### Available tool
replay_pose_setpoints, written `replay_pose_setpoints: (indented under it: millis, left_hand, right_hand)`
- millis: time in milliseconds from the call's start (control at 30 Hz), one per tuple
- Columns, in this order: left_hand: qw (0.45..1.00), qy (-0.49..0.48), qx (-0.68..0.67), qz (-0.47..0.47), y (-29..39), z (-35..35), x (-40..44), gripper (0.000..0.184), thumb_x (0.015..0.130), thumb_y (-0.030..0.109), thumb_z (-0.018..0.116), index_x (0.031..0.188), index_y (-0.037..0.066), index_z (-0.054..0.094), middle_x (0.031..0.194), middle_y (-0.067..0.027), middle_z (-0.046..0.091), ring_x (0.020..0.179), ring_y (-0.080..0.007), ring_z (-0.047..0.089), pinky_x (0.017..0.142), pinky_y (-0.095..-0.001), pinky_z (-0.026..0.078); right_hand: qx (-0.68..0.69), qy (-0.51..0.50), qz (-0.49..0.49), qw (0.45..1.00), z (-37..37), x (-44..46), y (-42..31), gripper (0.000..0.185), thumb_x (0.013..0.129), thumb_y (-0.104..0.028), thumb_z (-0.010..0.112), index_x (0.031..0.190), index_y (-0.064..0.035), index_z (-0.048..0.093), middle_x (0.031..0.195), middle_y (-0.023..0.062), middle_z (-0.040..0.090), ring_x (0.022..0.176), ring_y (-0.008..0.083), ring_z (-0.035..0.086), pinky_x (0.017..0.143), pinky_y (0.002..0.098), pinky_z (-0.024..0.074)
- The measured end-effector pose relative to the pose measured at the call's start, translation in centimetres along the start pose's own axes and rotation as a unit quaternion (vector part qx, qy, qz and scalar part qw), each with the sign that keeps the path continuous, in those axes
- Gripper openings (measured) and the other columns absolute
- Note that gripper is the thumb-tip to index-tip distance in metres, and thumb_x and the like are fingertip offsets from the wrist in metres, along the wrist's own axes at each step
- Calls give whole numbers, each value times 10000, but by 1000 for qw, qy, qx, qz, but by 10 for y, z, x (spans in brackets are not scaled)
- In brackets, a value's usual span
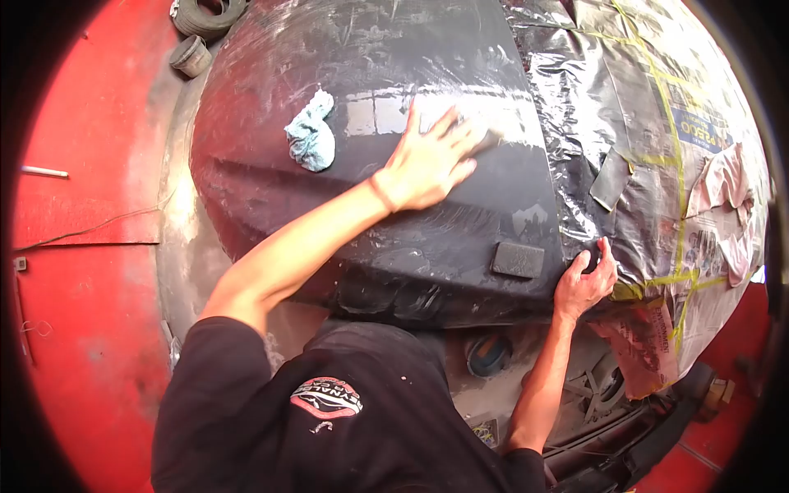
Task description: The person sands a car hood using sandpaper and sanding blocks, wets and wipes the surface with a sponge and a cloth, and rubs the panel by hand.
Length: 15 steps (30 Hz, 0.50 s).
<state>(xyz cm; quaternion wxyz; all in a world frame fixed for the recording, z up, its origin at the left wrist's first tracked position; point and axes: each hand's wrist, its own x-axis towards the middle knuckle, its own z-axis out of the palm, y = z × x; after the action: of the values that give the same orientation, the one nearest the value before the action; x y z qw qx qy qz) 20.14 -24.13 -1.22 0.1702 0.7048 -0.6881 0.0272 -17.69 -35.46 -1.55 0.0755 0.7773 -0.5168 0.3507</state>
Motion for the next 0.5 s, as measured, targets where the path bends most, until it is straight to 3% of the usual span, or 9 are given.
replay_pose_setpoints:
  millis: [100,200,300,333,433,500]
  left_hand:
    - [998,42,21,39,-6,1,-34,640,1179,388,505,1763,151,397,1806,-71,443,1744,-360,212,1300,-862,36]
    - [999,-11,39,1,-12,-1,17,630,1174,372,504,1763,170,403,1795,-71,464,1743,-361,216,1298,-864,35]
    - [998,51,25,14,-7,2,28,625,1172,366,502,1762,182,408,1794,-74,464,1744,-362,212,1298,-865,38]
    - [1000,6,26,4,-3,-3,17,629,1172,366,501,1766,183,402,1801,-68,456,1745,-359,209,1300,-863,34]
    - [999,45,11,29,-5,-2,-28,630,1171,366,507,1765,182,408,1805,-59,452,1747,-352,210,1305,-859,24]
    - [999,20,17,24,-9,-1,-15,655,1165,376,526,1775,181,387,1821,-48,429,1749,-346,209,1302,-863,14]
  right_hand:
    - [1,-1,9,1000,1,0,-2,466,1011,-183,696,1471,-108,707,1435,54,742,1415,324,603,1216,517,402]
    - [16,-8,6,1000,-1,0,-1,471,1012,-182,692,1477,-110,704,1440,54,739,1421,322,599,1218,516,399]
    - [20,-12,-1,1000,-2,-1,4,476,1013,-184,688,1484,-113,700,1444,51,736,1422,319,598,1219,517,396]
    - [12,-10,-2,1000,-1,-2,4,477,1014,-184,687,1485,-113,698,1442,51,737,1420,319,599,1217,517,396]
    - [-2,-11,4,1000,0,0,1,482,1014,-184,683,1490,-114,695,1441,55,736,1416,317,601,1213,512,400]
    - [-2,-14,9,1000,0,1,-1,484,1012,-183,683,1491,-114,694,1443,57,734,1419,317,600,1214,514,400]
